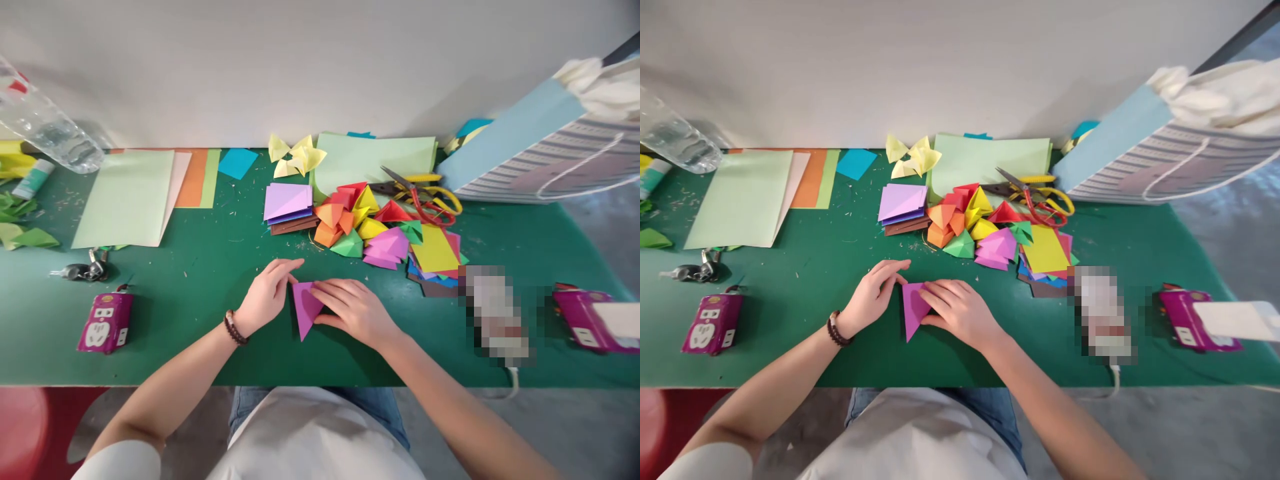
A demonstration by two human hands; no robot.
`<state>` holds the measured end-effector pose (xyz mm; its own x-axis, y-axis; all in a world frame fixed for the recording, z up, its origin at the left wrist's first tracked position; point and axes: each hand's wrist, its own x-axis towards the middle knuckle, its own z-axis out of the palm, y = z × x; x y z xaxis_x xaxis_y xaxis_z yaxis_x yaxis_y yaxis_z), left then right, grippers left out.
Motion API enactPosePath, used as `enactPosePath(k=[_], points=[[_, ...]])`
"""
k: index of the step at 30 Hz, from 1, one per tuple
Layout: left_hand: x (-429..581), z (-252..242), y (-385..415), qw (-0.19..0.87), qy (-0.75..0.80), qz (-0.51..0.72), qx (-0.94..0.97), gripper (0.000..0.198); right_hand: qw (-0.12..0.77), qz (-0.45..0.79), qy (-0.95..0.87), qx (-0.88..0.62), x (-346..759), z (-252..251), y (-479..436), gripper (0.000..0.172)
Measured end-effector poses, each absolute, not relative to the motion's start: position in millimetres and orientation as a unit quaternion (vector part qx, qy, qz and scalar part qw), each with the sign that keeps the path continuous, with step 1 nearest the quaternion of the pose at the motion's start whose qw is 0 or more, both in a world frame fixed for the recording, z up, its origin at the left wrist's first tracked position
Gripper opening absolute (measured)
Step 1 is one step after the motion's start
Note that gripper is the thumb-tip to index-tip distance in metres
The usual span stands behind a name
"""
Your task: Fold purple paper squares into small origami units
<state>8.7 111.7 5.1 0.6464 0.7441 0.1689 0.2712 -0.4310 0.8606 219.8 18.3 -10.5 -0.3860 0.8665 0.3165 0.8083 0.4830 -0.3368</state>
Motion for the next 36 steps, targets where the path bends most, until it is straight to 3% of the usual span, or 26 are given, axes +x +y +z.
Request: enactPosePath(k=[4, 8, 11, 14, 18, 23, 28, 31, 36], points=[[7, 10, 114, 0.534, 0.346, 0.285, 0.717, 0.032, 0.301, 0.06, -0.804, -0.509, 218, -9, 22, 0.014], [6, 16, 111, 0.667, 0.295, 0.281, 0.624, 0.048, 0.411, 0.02, -0.668, -0.619, 202, 3, 28, 0.032], [7, 18, 108, 0.723, 0.257, 0.255, 0.588, 0.053, 0.446, 0.06, -0.567, -0.69, 186, 9, 33, 0.034], [8, 17, 106, 0.73, 0.297, 0.219, 0.575, 0.041, 0.45, 0.126, -0.534, -0.705, 176, 5, 37, 0.037], [10, 16, 106, 0.69, 0.376, 0.217, 0.579, 0.039, 0.463, 0.149, -0.534, -0.692, 176, -1, 38, 0.023], [10, 18, 108, 0.71, 0.355, 0.234, 0.561, 0.04, 0.424, 0.064, -0.646, -0.632, 173, 6, 31, 0.037], [9, 18, 106, 0.791, 0.285, 0.237, 0.487, 0.051, 0.408, 0.087, -0.671, -0.612, 168, 12, 22, 0.055], [10, 20, 104, 0.811, 0.281, 0.217, 0.465, 0.045, 0.398, 0.107, -0.679, -0.608, 169, 14, 19, 0.064], [10, 22, 104, 0.819, 0.276, 0.214, 0.456, 0.036, 0.399, 0.128, -0.666, -0.617, 169, 17, 16, 0.063]])
